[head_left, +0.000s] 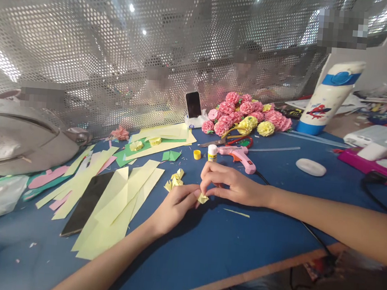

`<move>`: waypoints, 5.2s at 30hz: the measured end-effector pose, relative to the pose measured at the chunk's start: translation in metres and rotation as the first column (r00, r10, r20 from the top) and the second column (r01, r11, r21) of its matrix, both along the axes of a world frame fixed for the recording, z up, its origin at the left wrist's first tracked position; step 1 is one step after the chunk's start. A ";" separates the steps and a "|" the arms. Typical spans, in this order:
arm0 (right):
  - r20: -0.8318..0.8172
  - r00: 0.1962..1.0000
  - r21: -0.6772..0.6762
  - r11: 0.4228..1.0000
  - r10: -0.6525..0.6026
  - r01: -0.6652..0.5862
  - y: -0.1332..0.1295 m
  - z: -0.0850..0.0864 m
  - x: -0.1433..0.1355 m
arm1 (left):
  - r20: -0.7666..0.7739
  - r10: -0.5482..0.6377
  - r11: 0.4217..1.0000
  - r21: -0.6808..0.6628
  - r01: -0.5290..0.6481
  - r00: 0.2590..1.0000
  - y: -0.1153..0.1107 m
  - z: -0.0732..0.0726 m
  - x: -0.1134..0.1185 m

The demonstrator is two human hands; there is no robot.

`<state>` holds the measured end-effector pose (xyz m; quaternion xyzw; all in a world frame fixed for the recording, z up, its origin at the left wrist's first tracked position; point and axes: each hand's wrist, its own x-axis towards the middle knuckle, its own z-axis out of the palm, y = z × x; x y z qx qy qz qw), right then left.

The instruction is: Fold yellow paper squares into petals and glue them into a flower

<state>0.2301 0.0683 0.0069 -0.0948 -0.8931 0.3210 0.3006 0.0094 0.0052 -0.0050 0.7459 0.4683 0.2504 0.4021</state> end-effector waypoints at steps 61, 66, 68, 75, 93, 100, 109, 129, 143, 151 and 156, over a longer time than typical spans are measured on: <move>-0.108 0.818 -0.033 0.824 -0.565 0.565 0.042 -0.023 -0.001 | 0.234 0.042 0.991 0.114 -0.071 0.971 0.000 0.001 0.010; -0.117 0.854 -0.047 0.861 -0.508 0.506 0.036 -0.015 -0.002 | 0.275 0.086 0.990 0.089 -0.114 0.958 0.002 0.000 0.009; -0.159 0.871 -0.077 0.886 -0.464 0.457 0.026 -0.009 -0.001 | 0.294 0.117 0.986 0.079 -0.147 0.949 0.003 -0.002 0.008; -0.145 0.971 -0.117 0.977 -0.192 0.176 -0.009 -0.007 0.001 | 0.318 0.144 0.985 0.047 -0.167 0.937 0.005 -0.003 0.006; -0.217 0.941 -0.133 0.962 -0.262 0.237 -0.011 -0.005 -0.004 | 0.342 0.107 0.992 0.032 -0.125 0.933 0.005 -0.003 0.006; -0.361 0.843 -0.081 0.914 -0.400 0.399 -0.013 -0.002 -0.001 | 0.369 0.114 0.990 0.031 -0.135 0.922 0.004 -0.003 0.005; -0.358 0.887 0.064 0.940 -0.291 0.334 -0.014 -0.001 -0.001 | 0.325 0.105 0.993 0.024 -0.119 0.940 0.005 -0.003 0.004; -0.388 0.897 0.197 0.932 -0.211 0.305 -0.013 -0.003 -0.001 | 0.385 0.133 0.991 -0.055 -0.121 0.913 0.004 -0.009 0.005; -0.288 0.945 0.296 0.925 -0.152 0.239 -0.013 -0.006 -0.007 | 0.304 0.175 0.979 -0.152 -0.133 0.937 0.002 -0.009 0.009; -0.294 0.943 0.301 0.920 -0.159 0.249 -0.015 -0.007 -0.009 | 0.255 0.195 0.974 -0.160 -0.158 0.947 0.003 -0.008 0.011; -0.284 0.944 0.291 0.923 -0.169 0.253 -0.014 -0.006 -0.009 | 0.245 0.201 0.973 -0.162 -0.164 0.948 0.001 -0.009 0.012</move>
